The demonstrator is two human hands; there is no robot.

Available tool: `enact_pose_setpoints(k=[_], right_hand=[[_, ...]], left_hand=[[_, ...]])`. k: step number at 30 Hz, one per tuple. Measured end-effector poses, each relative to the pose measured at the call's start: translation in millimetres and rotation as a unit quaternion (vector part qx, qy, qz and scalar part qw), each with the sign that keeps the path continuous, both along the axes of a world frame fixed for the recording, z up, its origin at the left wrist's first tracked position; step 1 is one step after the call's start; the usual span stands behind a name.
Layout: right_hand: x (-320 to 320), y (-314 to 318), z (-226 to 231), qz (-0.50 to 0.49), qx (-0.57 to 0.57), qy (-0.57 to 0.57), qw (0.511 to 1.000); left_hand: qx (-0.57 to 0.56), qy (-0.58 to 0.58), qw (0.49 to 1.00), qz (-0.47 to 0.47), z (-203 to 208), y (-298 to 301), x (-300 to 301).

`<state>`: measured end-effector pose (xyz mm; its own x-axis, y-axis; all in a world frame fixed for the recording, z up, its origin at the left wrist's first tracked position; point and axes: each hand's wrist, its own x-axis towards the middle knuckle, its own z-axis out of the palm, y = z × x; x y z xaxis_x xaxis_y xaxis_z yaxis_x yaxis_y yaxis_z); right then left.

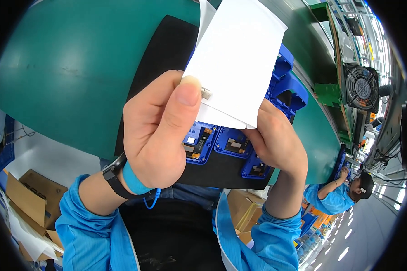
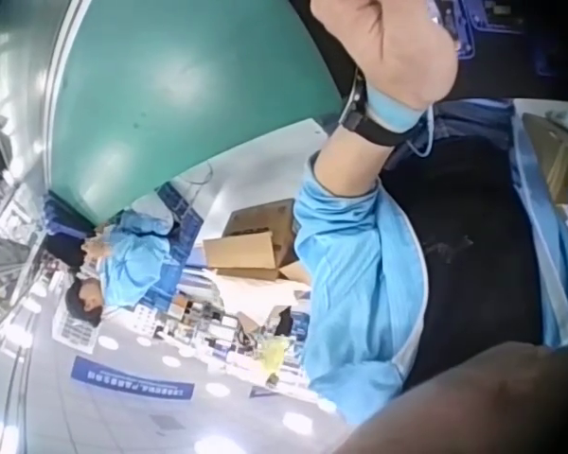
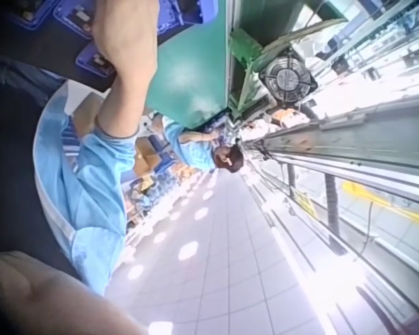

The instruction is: The person assembles electronic components into plastic housings by hand, taking components from a component strip and inserting them into the housings.

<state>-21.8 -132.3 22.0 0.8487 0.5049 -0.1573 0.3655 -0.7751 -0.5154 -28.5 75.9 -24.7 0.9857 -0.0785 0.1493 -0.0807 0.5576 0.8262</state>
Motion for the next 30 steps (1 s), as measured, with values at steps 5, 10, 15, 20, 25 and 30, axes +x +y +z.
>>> enact_pose_setpoints(k=[5,10,15,20,25,30], right_hand=[[-1.8,1.3,-1.8,0.000,-0.004,-0.020,1.000],[-12.4,1.3,-6.0,-0.039,-0.032,-0.078,0.996],[-23.1,4.7,-10.3,-0.064,-0.014,-0.094,0.993],[-38.6,-0.5,-5.9,-0.093,0.024,-0.076,0.992],[-45.5,1.2,-10.7,-0.106,0.007,-0.055,0.993],[-46.1,2.0,-9.9,-0.109,-0.006,-0.043,0.993]], left_hand=[[0.000,0.004,1.000,-0.008,-0.6,-0.8,-0.4],[-0.003,0.009,1.000,-0.006,-1.5,-1.5,-1.0],[0.002,0.004,1.000,-0.007,-1.3,1.4,-0.9],[0.003,-0.004,1.000,-0.006,-0.8,5.7,-1.2],[0.002,-0.008,1.000,-0.002,-1.2,7.8,-1.3],[0.026,-0.030,0.997,-0.071,-2.1,17.5,-0.8]])
